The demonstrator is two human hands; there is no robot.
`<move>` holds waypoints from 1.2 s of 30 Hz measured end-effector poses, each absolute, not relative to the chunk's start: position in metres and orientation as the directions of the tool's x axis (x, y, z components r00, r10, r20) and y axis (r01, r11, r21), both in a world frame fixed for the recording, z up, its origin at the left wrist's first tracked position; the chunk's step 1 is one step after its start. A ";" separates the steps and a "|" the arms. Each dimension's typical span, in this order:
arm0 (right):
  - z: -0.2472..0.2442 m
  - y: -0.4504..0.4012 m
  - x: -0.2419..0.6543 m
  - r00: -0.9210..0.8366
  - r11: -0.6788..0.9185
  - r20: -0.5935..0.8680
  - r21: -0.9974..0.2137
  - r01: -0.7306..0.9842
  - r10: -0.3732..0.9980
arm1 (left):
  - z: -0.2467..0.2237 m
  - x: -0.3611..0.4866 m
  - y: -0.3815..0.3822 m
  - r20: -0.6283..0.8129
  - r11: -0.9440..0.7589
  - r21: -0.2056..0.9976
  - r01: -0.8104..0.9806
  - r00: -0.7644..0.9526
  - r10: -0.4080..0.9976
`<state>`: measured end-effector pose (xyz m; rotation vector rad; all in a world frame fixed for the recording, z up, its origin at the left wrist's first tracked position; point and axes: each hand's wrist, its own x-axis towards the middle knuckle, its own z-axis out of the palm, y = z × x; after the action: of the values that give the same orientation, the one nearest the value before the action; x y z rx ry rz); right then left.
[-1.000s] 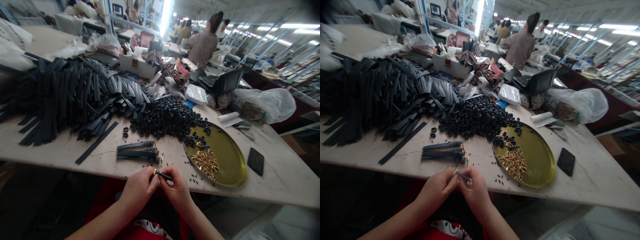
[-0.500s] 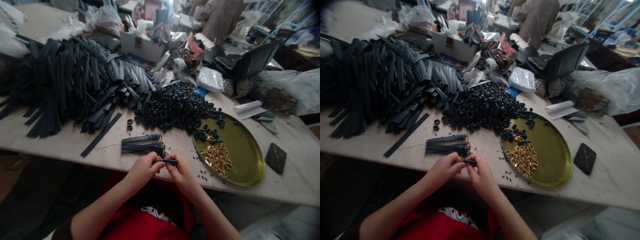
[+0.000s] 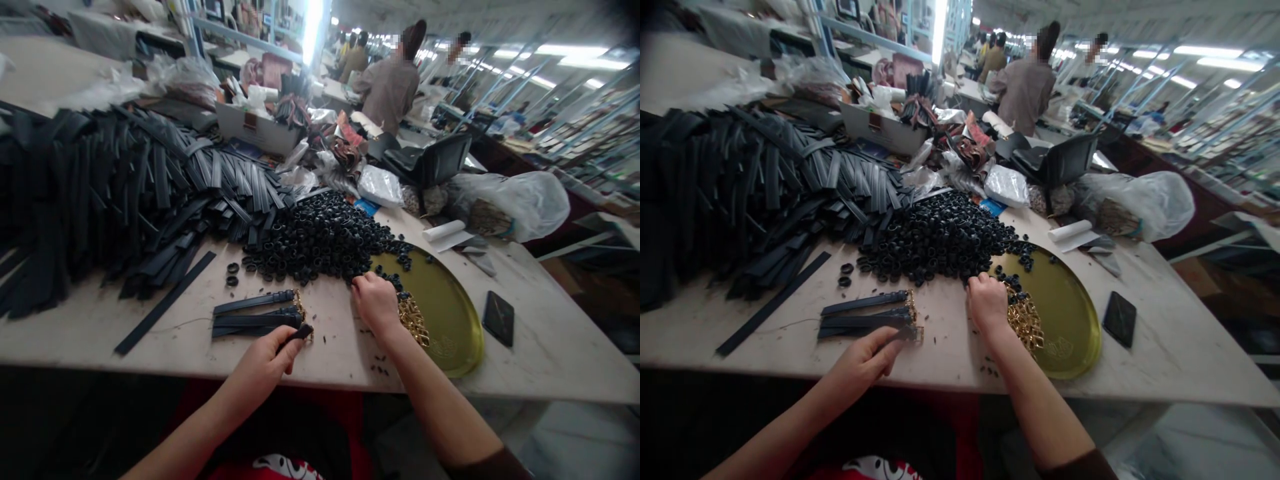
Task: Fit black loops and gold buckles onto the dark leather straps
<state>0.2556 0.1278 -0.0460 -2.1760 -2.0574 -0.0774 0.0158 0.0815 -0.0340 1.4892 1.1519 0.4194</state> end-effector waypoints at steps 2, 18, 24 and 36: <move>-0.049 0.139 0.256 0.037 -0.043 0.111 0.045 0.998 0.993 | -0.035 0.013 0.075 -0.327 0.145 0.908 0.392 0.448 0.832; -0.029 0.043 0.149 -0.066 -0.388 -0.419 -0.753 -0.531 0.905 | -0.023 0.000 0.046 -0.036 -0.075 0.924 0.374 0.280 0.959; -0.030 0.033 0.145 -0.067 -0.383 -0.397 -0.810 -0.444 0.916 | -0.019 -0.010 0.033 -0.026 -0.086 0.920 0.382 0.277 0.960; -0.044 0.015 0.143 0.012 -0.102 -0.103 -0.993 -0.053 0.995 | -0.020 -0.003 0.021 -0.071 -0.185 0.751 0.634 0.356 0.932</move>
<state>0.1435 0.0148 -0.0437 -1.2517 -1.1092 1.2979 -0.0029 0.0215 -0.0198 1.9125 1.3630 0.5360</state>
